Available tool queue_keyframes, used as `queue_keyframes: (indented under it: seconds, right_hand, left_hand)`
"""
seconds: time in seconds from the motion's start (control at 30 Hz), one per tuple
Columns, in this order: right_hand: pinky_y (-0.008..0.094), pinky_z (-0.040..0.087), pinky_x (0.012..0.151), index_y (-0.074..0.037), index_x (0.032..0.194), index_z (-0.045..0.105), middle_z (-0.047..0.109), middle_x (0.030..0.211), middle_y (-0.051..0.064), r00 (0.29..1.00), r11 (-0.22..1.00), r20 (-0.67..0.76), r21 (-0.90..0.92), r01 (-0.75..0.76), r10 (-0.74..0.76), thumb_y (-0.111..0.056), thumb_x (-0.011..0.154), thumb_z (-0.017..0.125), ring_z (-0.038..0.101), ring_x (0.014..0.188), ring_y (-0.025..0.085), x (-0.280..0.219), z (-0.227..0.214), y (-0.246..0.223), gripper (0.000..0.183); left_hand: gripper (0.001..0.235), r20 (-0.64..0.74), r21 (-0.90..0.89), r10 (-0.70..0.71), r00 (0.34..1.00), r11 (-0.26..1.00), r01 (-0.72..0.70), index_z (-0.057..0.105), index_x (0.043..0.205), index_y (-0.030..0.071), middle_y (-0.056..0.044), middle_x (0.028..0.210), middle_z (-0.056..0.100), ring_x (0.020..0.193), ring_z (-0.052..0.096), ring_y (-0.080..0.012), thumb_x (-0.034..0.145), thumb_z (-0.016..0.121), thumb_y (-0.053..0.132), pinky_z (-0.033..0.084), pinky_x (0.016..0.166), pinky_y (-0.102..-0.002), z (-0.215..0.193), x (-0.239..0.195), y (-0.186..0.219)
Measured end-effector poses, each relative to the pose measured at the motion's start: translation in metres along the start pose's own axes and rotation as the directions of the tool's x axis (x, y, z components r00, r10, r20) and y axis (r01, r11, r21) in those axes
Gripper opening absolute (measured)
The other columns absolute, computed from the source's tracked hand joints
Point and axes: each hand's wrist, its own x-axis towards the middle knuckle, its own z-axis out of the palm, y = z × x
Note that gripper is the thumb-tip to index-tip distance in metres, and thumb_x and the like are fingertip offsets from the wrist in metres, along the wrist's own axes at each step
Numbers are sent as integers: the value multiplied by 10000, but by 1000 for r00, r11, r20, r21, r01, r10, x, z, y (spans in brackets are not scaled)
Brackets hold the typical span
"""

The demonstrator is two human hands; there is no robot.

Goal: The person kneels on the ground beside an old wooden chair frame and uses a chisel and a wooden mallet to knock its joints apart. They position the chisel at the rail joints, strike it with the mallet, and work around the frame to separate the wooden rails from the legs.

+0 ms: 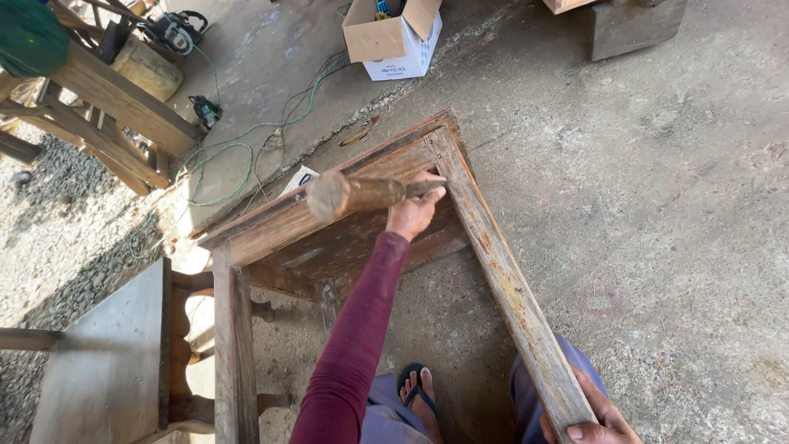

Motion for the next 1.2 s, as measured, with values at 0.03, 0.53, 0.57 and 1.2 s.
queue_keyframes:
  seconds: [0.03,0.53,0.57,1.2]
  right_hand:
    - [484,521,995,-105,1582,334,548,1457,181,999,1000,-36,2,-9,10,-51,553,727,582,1304,324,1,2,-1,1103]
    - [407,549,560,-195,1635,265,709,858,256,997,955,40,-292,-53,68,-207,603,732,690,614,345,-31,64,-53,1133]
    - [399,543,563,-183,1635,276,711,835,254,997,947,7,-315,-67,72,-215,599,728,689,618,337,-33,66,-54,1131]
    - [380,548,772,-152,1634,279,739,1006,241,998,943,53,-332,0,19,-201,643,736,731,816,310,-21,40,-39,1093]
  left_hand:
    - [134,46,24,-56,997,998,55,739,1064,170,3,973,764,795,680,-120,935,710,192,599,689,-340,2,-5,2]
    - [78,36,-11,375,926,927,-375,718,1000,130,-27,893,749,738,705,-105,935,760,128,578,598,-278,14,-117,71]
    - [69,14,-38,410,912,912,-409,714,1003,119,-37,869,741,724,699,-108,946,751,106,568,584,-275,15,-123,76]
    - [139,98,-346,473,875,841,-416,715,1097,74,-83,874,734,748,706,-184,969,707,19,568,636,-337,15,-211,121]
